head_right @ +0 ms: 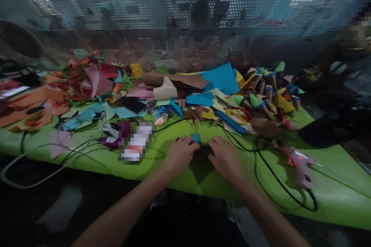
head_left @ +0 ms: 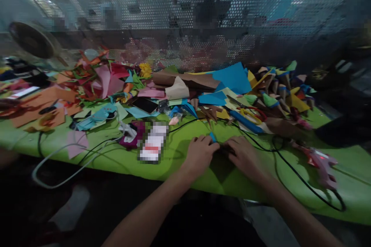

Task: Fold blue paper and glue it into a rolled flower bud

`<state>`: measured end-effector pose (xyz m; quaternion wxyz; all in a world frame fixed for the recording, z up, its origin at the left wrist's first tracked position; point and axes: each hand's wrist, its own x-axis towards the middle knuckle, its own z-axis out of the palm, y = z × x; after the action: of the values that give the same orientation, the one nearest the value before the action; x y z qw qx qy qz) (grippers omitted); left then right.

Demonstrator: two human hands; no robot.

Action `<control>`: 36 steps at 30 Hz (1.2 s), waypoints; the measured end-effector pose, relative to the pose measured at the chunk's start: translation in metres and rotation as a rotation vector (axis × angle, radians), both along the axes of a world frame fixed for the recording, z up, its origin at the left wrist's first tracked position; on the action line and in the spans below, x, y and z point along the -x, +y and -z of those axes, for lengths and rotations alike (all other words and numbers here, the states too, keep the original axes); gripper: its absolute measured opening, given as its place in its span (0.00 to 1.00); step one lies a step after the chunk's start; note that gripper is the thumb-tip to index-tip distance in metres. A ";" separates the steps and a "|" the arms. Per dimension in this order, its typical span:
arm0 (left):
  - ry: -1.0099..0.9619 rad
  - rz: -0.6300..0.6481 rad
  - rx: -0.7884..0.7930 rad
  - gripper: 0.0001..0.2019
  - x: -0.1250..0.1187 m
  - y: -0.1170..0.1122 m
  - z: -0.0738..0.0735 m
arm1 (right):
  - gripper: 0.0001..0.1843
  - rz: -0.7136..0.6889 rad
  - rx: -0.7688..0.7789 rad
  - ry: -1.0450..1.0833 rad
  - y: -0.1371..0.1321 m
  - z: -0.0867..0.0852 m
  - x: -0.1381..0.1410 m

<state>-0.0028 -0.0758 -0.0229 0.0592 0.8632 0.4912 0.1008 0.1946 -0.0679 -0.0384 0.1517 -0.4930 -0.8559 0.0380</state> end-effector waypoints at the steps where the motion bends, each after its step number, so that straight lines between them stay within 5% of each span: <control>1: 0.006 0.001 0.007 0.12 0.000 0.000 0.000 | 0.05 -0.009 -0.004 -0.009 0.001 0.000 0.000; 22: -0.035 -0.001 -0.020 0.12 0.004 -0.010 0.004 | 0.09 -0.050 -0.065 -0.040 -0.007 -0.003 0.004; 36: -0.072 0.106 -0.095 0.17 0.017 -0.029 0.011 | 0.09 -0.084 -0.187 -0.086 -0.013 -0.010 0.012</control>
<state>-0.0203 -0.1045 -0.0336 0.0408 0.8857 0.4368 0.1516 0.1829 -0.0810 -0.0279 0.1584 -0.4414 -0.8814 -0.0568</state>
